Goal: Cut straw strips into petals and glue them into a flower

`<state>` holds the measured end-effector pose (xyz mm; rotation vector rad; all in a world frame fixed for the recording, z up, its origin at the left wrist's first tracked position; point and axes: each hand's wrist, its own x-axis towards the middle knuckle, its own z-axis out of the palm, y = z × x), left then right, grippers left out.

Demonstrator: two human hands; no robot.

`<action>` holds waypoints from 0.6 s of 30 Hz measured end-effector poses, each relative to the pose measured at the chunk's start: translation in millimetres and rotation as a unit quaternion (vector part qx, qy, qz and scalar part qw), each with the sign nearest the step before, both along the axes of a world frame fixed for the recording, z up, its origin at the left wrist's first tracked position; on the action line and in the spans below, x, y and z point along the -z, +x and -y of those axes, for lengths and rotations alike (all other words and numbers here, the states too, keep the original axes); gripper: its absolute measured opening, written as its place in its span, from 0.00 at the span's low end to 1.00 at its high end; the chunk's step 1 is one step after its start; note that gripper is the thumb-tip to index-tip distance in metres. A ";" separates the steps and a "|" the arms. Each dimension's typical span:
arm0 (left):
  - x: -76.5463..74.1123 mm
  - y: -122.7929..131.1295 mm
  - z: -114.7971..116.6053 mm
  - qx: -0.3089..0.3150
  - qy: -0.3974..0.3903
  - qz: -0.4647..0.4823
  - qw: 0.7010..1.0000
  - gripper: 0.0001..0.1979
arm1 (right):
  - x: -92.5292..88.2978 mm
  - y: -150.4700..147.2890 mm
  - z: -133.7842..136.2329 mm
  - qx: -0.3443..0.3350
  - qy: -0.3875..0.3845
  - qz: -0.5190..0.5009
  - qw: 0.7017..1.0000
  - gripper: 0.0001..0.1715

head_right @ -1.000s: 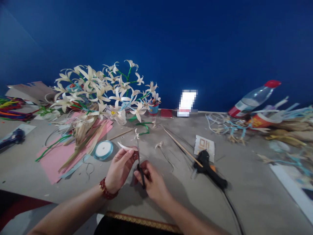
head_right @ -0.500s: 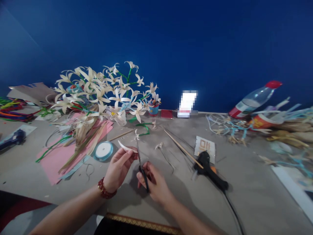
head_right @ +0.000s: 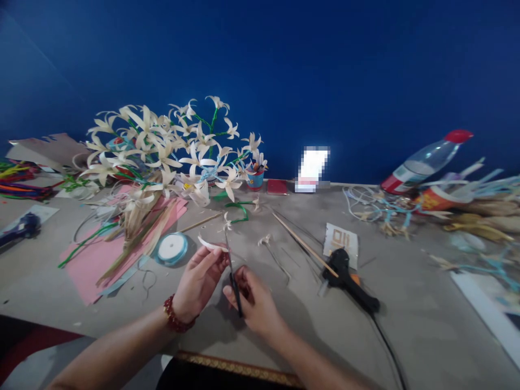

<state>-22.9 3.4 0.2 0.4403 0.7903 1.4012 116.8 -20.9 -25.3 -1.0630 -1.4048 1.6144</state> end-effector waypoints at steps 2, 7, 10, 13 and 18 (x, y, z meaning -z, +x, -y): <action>-0.2 0.4 -0.1 0.001 0.000 0.010 1.000 0.05 | 0.5 -0.2 -0.1 0.000 -0.001 -0.003 1.000 0.27; -2.0 1.7 -0.8 0.004 -0.007 0.017 1.000 0.05 | 0.0 -0.1 0.2 -0.002 0.001 0.000 1.000 0.27; -1.8 2.1 -1.0 0.003 -0.006 0.021 1.000 0.05 | -2.4 -1.2 0.7 0.001 -0.009 -0.005 1.000 0.28; -0.4 1.1 -1.0 0.010 0.000 0.015 1.000 0.05 | -4.9 -1.8 0.3 0.008 -0.025 -0.006 1.000 0.28; -0.1 -7.5 -1.7 0.029 0.069 -0.124 0.989 0.07 | -7.6 9.3 -6.2 -0.019 -0.042 0.004 0.999 0.31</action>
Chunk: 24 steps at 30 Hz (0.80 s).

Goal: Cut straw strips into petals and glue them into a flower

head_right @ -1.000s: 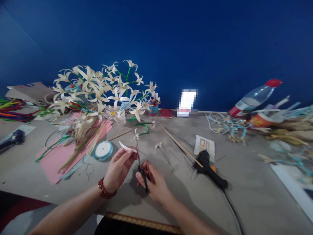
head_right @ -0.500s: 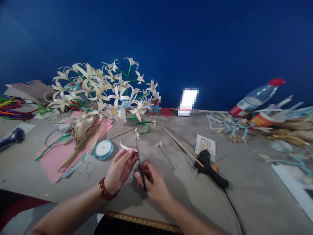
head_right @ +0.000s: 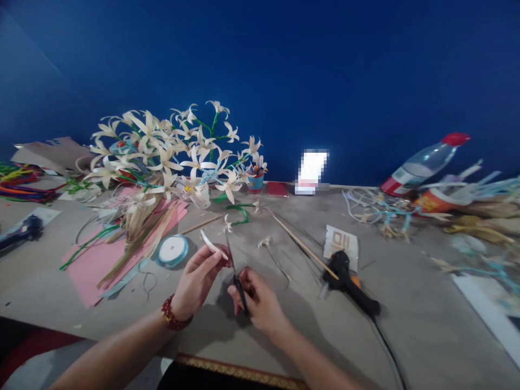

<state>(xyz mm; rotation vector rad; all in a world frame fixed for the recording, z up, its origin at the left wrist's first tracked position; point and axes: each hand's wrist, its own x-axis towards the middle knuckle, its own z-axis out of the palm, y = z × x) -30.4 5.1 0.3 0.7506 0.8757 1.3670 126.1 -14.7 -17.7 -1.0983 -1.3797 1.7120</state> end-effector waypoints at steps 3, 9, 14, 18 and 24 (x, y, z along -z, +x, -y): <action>-4.2 -7.4 -0.9 0.017 0.060 -0.106 0.992 0.11 | -4.0 12.4 -5.8 -0.050 -0.014 0.011 0.999 0.31; -8.0 -16.0 -2.7 0.055 0.140 -0.261 0.954 0.13 | -16.1 22.4 -8.8 -0.079 -0.023 -0.003 0.997 0.33; -2.7 -18.2 -4.1 0.058 0.134 -0.271 0.951 0.13 | -18.9 22.7 -9.5 -0.090 -0.025 0.006 0.996 0.33; -4.1 -19.0 -4.5 0.065 0.134 -0.261 0.954 0.14 | -17.2 25.4 -11.4 -0.096 -0.024 0.011 0.995 0.33; -3.7 -20.7 -5.2 0.083 0.140 -0.260 0.952 0.14 | -14.4 26.1 -11.0 -0.095 -0.019 0.031 0.995 0.33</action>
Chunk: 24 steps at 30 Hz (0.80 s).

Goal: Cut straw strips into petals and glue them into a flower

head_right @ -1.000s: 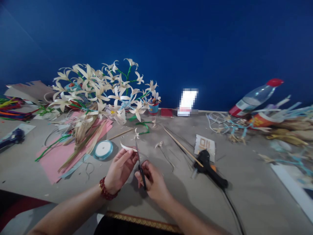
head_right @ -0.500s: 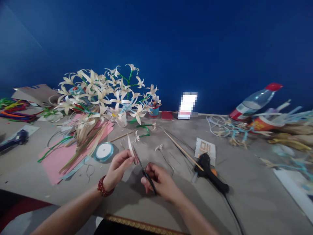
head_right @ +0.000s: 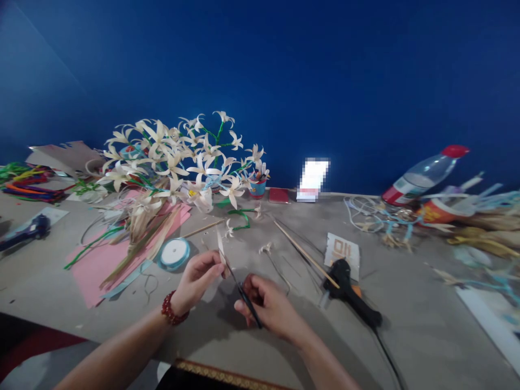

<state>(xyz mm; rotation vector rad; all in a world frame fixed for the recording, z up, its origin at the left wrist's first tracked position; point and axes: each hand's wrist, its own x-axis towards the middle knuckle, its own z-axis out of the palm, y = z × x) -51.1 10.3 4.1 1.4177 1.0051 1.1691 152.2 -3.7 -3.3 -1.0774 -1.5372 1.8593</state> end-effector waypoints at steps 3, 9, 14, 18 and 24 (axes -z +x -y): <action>0.9 -0.8 -0.4 0.011 0.008 -0.014 1.000 0.14 | 1.2 -0.9 0.8 0.001 -0.003 0.004 1.000 0.34; 4.2 -1.1 -1.4 0.017 0.019 -0.024 0.999 0.14 | 8.3 -3.7 2.9 0.000 -0.002 0.010 1.000 0.34; 5.0 -1.4 -1.2 0.009 0.029 -0.036 0.999 0.14 | 14.6 -4.6 3.9 0.005 0.017 0.024 1.000 0.32; 3.4 -1.9 -1.2 0.011 0.031 -0.038 0.999 0.14 | 12.0 -4.6 3.6 0.005 0.022 0.038 0.999 0.32; 3.1 -1.4 -1.2 0.018 0.028 -0.030 0.999 0.14 | 8.2 -5.3 2.7 0.005 0.023 0.038 0.999 0.33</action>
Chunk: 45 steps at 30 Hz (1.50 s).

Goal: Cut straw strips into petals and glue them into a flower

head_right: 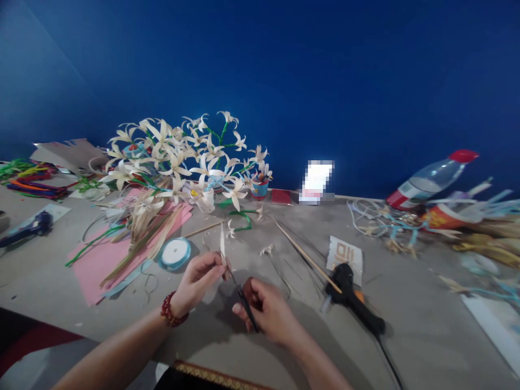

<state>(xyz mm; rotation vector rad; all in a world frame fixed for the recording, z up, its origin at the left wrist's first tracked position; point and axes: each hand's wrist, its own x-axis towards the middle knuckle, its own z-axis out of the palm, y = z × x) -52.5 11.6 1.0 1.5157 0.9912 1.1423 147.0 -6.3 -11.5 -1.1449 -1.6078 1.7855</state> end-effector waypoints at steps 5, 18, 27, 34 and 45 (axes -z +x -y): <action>-1.1 -0.2 0.6 -0.008 0.001 -0.009 1.000 0.14 | 2.1 0.4 0.5 0.007 0.010 0.011 1.000 0.31; -0.1 -0.4 0.6 -0.006 0.000 -0.001 1.000 0.14 | -1.9 0.5 -1.2 0.004 0.024 0.028 0.999 0.33; -0.9 0.9 0.0 -0.004 -0.020 0.027 0.999 0.15 | 1.8 0.4 0.0 0.000 0.019 0.021 1.000 0.33; -2.6 1.4 -0.3 0.000 -0.036 0.049 0.998 0.14 | 3.3 1.5 1.9 0.006 0.016 0.007 1.000 0.32; -5.4 2.2 -1.1 0.009 -0.055 0.085 0.995 0.13 | -0.8 3.1 -0.9 0.009 0.040 0.023 0.999 0.33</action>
